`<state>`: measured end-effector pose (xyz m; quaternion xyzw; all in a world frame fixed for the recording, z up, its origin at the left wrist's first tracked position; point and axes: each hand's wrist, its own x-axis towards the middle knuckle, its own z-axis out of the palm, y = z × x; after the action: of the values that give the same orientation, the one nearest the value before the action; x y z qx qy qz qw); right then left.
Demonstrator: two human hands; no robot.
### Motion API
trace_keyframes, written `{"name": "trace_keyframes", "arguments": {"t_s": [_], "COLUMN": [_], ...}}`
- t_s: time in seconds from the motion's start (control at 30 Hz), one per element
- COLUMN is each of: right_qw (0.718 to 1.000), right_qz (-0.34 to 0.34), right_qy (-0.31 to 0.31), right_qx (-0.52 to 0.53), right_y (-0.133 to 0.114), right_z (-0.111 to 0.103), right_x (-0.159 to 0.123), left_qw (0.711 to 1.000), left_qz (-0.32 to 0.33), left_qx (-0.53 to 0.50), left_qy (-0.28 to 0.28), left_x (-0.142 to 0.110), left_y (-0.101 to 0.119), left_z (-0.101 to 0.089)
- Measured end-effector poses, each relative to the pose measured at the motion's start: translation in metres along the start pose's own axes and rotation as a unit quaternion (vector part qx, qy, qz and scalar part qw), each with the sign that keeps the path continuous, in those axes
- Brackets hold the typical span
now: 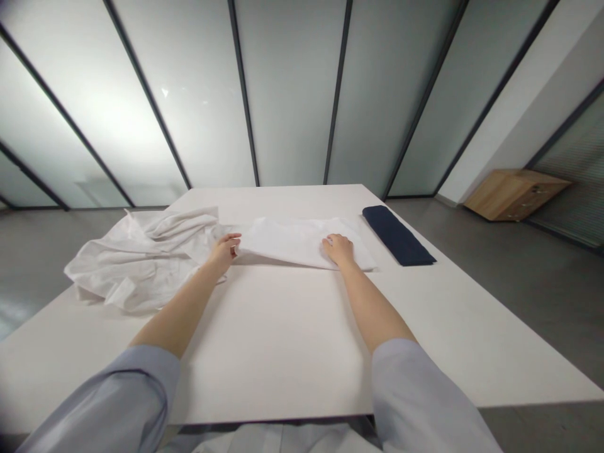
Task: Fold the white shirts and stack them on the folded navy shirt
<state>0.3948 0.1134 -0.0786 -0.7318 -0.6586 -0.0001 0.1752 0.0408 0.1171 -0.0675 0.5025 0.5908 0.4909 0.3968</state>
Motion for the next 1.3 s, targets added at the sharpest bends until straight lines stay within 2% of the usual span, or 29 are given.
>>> {"name": "trace_keyframes", "arguments": {"t_s": [0.07, 0.1, 0.13, 0.17, 0.23, 0.3, 0.33, 0.4, 0.47, 0.57, 0.67, 0.73, 0.8, 0.83, 0.87, 0.9, 0.93, 0.97, 1.0, 1.03, 1.07, 1.13, 1.2, 1.3], "right_qw": [1.0, 1.0, 0.999, 0.998, 0.992, 0.978, 0.972, 0.966, 0.964, 0.965, 0.972, 0.978, 0.982, 0.986, 0.991, 0.996, 0.999, 1.0, 0.999, 0.998, 0.997, 0.995, 0.994, 0.989], "right_qz": [-0.001, -0.009, -0.025, -0.049, -0.122, -0.196, -0.214, -0.225, -0.221, -0.213, -0.177, -0.15, -0.131, -0.116, -0.093, -0.061, -0.022, 0.013, 0.041, 0.06, 0.072, 0.085, 0.087, 0.077], "right_qy": [0.01, 0.016, 0.019, 0.015, -0.018, -0.068, -0.086, -0.111, -0.125, -0.13, -0.131, -0.14, -0.136, -0.12, -0.092, -0.06, -0.033, -0.018, -0.016, -0.024, -0.034, -0.053, -0.063, -0.058], "right_qx": [-0.008, -0.013, -0.017, -0.019, -0.017, -0.025, -0.037, -0.06, -0.074, -0.084, -0.081, -0.048, -0.002, 0.013, 0.018, 0.013, 0.003, -0.009, -0.017, -0.018, -0.013, 0.006, 0.031, 0.115], "right_y": [-0.006, -0.012, -0.02, -0.03, -0.051, -0.072, -0.079, -0.087, -0.085, -0.068, -0.048, -0.036, -0.024, -0.019, -0.014, -0.009, -0.006, -0.002, 0.0, 0.0, 0.0, -0.004, -0.009, -0.015], "right_z": [-0.005, -0.008, -0.011, -0.013, -0.015, -0.014, -0.013, -0.012, -0.011, -0.013, -0.017, -0.018, -0.017, -0.016, -0.015, -0.013, -0.011, -0.009, -0.008, -0.006, -0.004, -0.001, 0.002, 0.007], "right_x": [-0.002, -0.004, -0.008, -0.013, -0.028, -0.048, -0.058, -0.074, -0.081, -0.068, -0.04, -0.023, -0.012, -0.009, -0.008, -0.009, -0.01, -0.012, -0.013, -0.014, -0.014, -0.012, -0.008, -0.002], "left_qw": [0.991, 0.975, 0.951, 0.924, 0.869, 0.821, 0.804, 0.79, 0.784, 0.755, 0.712, 0.7, 0.715, 0.739, 0.773, 0.81, 0.842, 0.858, 0.861, 0.856, 0.848, 0.835, 0.84, 0.88], "left_qz": [0.034, 0.075, 0.129, 0.191, 0.298, 0.336, 0.333, 0.307, 0.281, 0.272, 0.318, 0.354, 0.368, 0.363, 0.353, 0.335, 0.307, 0.27, 0.223, 0.164, 0.112, 0.068, 0.088, 0.108], "left_qx": [0.102, 0.176, 0.247, 0.31, 0.395, 0.444, 0.462, 0.489, 0.512, 0.551, 0.541, 0.47, 0.376, 0.347, 0.339, 0.351, 0.38, 0.415, 0.452, 0.489, 0.518, 0.544, 0.529, 0.446], "left_qy": [0.077, 0.117, 0.133, 0.116, 0.002, -0.129, -0.172, -0.205, -0.207, -0.227, -0.315, -0.405, -0.46, -0.449, -0.403, -0.329, -0.229, -0.136, -0.064, -0.025, -0.023, -0.049, -0.084, -0.125], "left_x": [-0.003, -0.006, -0.01, -0.014, -0.023, -0.031, -0.035, -0.042, -0.051, -0.071, -0.096, -0.106, -0.104, -0.098, -0.089, -0.077, -0.064, -0.051, -0.038, -0.028, -0.019, -0.008, -0.004, -0.002], "left_y": [0.006, 0.009, 0.012, 0.014, 0.015, 0.013, 0.011, 0.009, 0.011, 0.023, 0.039, 0.047, 0.05, 0.051, 0.05, 0.048, 0.045, 0.04, 0.035, 0.029, 0.023, 0.013, 0.006, 0.005], "left_z": [-0.004, -0.004, -0.002, 0.001, 0.013, 0.027, 0.034, 0.044, 0.052, 0.063, 0.079, 0.091, 0.097, 0.097, 0.094, 0.09, 0.084, 0.076, 0.069, 0.062, 0.057, 0.052, 0.054, 0.063]}}
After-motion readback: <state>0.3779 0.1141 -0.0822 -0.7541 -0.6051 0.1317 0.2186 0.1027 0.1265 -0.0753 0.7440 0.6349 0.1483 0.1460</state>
